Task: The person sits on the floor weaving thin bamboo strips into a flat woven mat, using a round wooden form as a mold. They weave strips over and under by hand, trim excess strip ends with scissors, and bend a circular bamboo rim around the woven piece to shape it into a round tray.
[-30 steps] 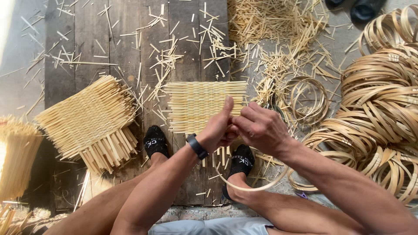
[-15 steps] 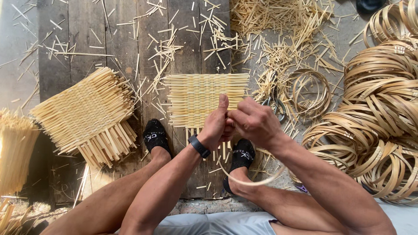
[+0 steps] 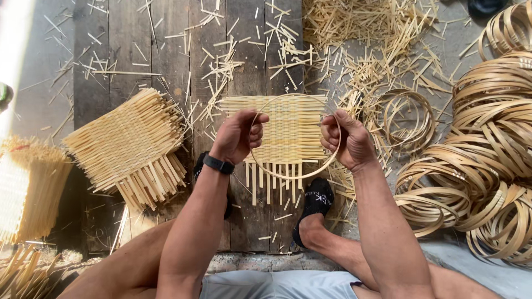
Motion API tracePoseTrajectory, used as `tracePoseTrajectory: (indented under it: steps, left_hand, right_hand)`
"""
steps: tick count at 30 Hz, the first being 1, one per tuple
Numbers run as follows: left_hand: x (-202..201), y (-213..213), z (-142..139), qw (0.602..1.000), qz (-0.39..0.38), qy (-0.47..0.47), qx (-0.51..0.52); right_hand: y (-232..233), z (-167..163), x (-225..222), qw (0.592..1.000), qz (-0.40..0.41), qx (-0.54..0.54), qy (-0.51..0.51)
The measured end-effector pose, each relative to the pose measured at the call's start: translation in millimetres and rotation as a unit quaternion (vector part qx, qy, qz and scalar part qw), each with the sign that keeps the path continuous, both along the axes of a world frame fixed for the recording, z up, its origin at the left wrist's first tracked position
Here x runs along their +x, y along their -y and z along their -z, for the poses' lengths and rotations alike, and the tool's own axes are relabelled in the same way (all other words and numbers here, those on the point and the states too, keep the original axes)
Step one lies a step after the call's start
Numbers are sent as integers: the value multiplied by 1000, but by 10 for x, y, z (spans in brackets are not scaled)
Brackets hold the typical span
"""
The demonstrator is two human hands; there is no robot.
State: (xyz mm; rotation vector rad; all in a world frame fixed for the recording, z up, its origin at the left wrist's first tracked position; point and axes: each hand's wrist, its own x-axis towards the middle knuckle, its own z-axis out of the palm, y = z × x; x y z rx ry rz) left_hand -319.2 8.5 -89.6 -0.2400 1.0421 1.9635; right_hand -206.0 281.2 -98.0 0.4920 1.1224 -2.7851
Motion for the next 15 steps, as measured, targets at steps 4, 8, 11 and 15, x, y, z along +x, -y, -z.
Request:
tracePoseTrajectory:
  steps: [4, 8, 11, 15]
  left_hand:
    - [-19, -57, 3, 997, -32, -10, -73]
    - [32, -102, 83, 994, -85, 11, -68]
    - [36, -57, 125, 994, -88, 10, -63]
    - [10, 7, 206, 989, -130, 10, -71]
  right_hand:
    - [27, 108, -25, 997, -40, -63, -17]
    - [78, 119, -28, 999, 9, 1, 51]
    - [60, 119, -23, 999, -11, 10, 45]
    - [16, 163, -58, 992, -42, 117, -1]
